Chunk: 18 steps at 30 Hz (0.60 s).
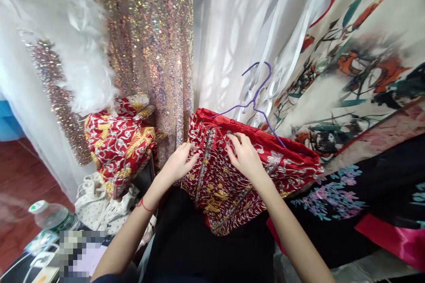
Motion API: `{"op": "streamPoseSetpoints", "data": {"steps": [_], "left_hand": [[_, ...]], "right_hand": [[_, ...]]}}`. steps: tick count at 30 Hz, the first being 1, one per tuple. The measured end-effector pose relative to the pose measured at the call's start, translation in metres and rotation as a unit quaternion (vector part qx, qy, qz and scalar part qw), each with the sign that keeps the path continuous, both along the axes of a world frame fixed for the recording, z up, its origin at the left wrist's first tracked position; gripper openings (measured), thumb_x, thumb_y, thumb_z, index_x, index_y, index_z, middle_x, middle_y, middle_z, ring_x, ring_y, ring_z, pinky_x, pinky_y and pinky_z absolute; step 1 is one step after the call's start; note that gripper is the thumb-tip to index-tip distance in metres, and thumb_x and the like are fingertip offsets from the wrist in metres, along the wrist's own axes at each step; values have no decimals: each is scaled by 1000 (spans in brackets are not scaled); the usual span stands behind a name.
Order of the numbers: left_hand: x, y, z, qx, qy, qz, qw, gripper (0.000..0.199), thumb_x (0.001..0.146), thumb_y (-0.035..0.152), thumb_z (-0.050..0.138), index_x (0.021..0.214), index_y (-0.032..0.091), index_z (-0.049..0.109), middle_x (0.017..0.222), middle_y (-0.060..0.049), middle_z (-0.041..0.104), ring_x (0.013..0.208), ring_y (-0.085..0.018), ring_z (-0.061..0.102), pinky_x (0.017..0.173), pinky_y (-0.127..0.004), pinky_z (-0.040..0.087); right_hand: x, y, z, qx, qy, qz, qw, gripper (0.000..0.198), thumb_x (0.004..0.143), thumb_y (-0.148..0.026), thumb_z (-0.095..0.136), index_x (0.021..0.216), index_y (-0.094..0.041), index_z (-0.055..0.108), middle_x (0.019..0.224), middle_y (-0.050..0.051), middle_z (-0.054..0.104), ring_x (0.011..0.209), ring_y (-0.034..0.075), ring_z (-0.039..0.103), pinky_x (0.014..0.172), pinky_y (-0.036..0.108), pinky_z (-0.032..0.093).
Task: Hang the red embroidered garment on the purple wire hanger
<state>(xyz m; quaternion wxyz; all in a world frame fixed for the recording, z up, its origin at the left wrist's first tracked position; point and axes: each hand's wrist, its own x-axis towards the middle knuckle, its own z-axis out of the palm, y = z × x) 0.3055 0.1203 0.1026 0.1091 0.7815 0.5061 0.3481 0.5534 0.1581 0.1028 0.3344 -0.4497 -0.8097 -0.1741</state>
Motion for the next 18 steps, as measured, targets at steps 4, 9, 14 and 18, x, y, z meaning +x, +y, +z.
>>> {"op": "streamPoseSetpoints", "data": {"steps": [4,9,14,18], "left_hand": [[-32,-55,-2,171,72,176,967,29,96,33,49,118,16,58,128,-17,59,124,-28,54,110,-44,42],[-92,-105,-9,59,183,443,875,89,76,39,74,143,-4,35,151,-36,34,144,-47,29,111,-57,34],[-125,-127,5,-156,233,435,856,36,88,33,54,111,8,66,115,-25,68,120,-39,58,98,-47,44],[-118,-147,26,12,176,405,897,26,92,32,47,105,19,66,105,-13,72,105,-30,64,95,-42,43]], "right_hand": [[-16,-11,-6,-6,7,-12,1000,39,96,-27,40,129,-12,55,124,23,56,110,34,57,93,48,52],[-73,-44,15,-34,-37,17,999,40,96,-26,40,129,-8,54,128,26,52,114,36,54,94,49,49],[-156,-84,41,-26,-147,130,980,42,93,-18,41,133,-8,51,135,25,51,122,38,49,96,52,45],[-205,-106,52,25,-197,242,950,59,91,-23,53,148,-15,39,155,21,38,140,38,34,107,55,34]]}}
